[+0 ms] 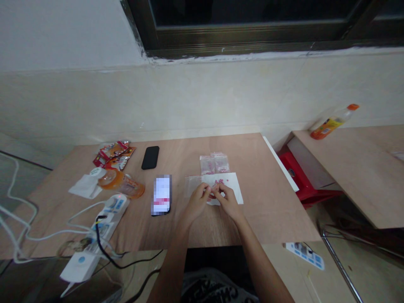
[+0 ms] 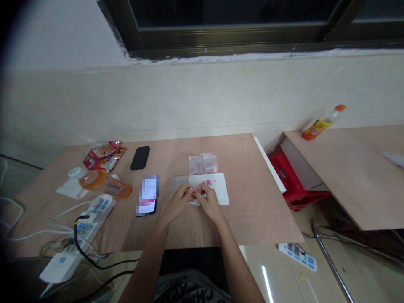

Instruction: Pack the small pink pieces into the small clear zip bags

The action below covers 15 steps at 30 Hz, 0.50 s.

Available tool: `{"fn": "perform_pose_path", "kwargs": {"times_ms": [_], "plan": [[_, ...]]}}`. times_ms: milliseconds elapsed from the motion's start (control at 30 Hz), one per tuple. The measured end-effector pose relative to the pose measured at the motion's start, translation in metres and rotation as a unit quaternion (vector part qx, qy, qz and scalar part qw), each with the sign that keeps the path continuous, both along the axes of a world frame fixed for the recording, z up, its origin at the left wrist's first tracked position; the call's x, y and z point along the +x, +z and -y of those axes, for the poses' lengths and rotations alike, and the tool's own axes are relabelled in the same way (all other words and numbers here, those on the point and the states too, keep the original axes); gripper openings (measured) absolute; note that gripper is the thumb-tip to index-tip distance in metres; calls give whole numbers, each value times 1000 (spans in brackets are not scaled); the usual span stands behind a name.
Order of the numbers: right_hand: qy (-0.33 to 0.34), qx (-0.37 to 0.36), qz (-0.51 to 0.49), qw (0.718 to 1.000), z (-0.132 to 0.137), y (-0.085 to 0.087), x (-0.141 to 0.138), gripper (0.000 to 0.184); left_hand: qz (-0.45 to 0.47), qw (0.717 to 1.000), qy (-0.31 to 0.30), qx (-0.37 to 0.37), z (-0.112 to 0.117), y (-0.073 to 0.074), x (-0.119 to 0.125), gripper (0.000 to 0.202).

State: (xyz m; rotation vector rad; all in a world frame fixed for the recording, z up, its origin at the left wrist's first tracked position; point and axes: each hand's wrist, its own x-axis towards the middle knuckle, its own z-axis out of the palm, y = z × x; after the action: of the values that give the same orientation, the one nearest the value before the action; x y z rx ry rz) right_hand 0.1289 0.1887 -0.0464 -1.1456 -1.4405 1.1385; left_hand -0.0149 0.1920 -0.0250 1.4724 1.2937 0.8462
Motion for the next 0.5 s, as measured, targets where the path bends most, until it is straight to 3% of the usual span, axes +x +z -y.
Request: {"fn": "perform_pose_path", "kwargs": {"times_ms": [233,367,500], "plan": [[46,-24,-31,998,-2,5,13,36,-74,991,-97,47,3,14,-3,27],[61,-29,-37,997,-2,5,14,37,-54,994,-82,42,-1,13,-1,33],[74,-45,-72,994,-1,5,10,36,39,997,-65,-14,-1,9,2,33]]}}
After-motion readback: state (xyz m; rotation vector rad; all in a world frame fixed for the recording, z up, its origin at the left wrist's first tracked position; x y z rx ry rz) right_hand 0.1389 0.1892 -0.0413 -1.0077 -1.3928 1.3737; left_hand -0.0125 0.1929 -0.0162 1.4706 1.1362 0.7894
